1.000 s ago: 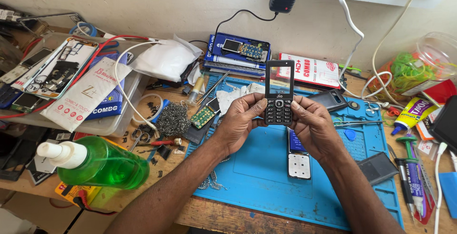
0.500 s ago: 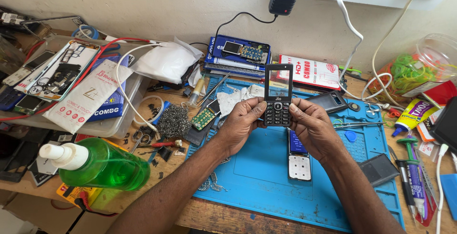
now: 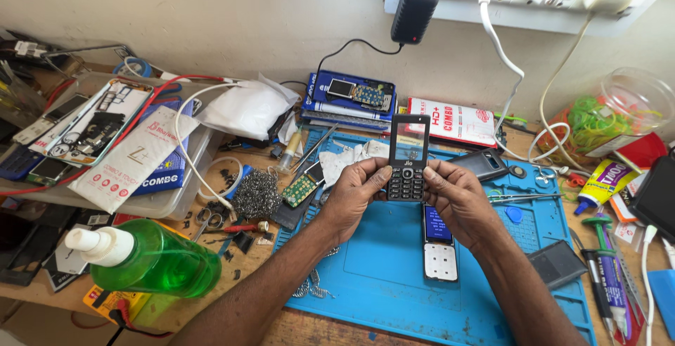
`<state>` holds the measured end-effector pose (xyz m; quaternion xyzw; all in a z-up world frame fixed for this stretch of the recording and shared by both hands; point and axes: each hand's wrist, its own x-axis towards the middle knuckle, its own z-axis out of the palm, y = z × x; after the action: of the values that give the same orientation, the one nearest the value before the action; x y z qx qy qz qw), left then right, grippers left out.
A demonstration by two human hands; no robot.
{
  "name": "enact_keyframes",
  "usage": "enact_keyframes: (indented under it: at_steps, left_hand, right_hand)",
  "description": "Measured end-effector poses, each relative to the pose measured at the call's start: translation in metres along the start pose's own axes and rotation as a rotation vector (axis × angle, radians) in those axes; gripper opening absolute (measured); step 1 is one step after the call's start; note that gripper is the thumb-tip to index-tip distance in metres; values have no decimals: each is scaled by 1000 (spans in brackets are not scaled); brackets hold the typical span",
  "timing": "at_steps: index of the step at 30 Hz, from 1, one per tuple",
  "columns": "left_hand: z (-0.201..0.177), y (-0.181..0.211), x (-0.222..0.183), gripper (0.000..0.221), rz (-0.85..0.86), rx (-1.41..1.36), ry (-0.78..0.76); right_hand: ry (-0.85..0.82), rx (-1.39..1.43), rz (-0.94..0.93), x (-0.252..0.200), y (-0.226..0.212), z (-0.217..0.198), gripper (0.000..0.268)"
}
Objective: The person disassembles and reassembles a mobile phone by hand, handling the phone chassis, internal components, and the battery.
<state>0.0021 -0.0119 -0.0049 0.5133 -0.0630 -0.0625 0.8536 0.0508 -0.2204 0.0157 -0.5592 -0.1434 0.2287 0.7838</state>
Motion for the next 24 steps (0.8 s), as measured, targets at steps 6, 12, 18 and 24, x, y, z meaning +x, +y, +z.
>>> enact_keyframes:
  at_steps: [6, 12, 18, 24]
  left_hand:
    - [-2, -1, 3, 27, 16, 75, 2]
    - [-4, -3, 4, 26, 6, 72, 1]
    - [-3, -1, 2, 26, 7, 71, 12]
    - [-5, -4, 3, 31, -17, 54, -5]
  right_hand:
    - [28, -43, 14, 0, 2, -1, 29]
    - [51, -60, 23, 0, 3, -2, 31]
    - [38, -53, 10, 1, 3, -2, 29]
    - [59, -40, 4, 1, 0, 2, 27]
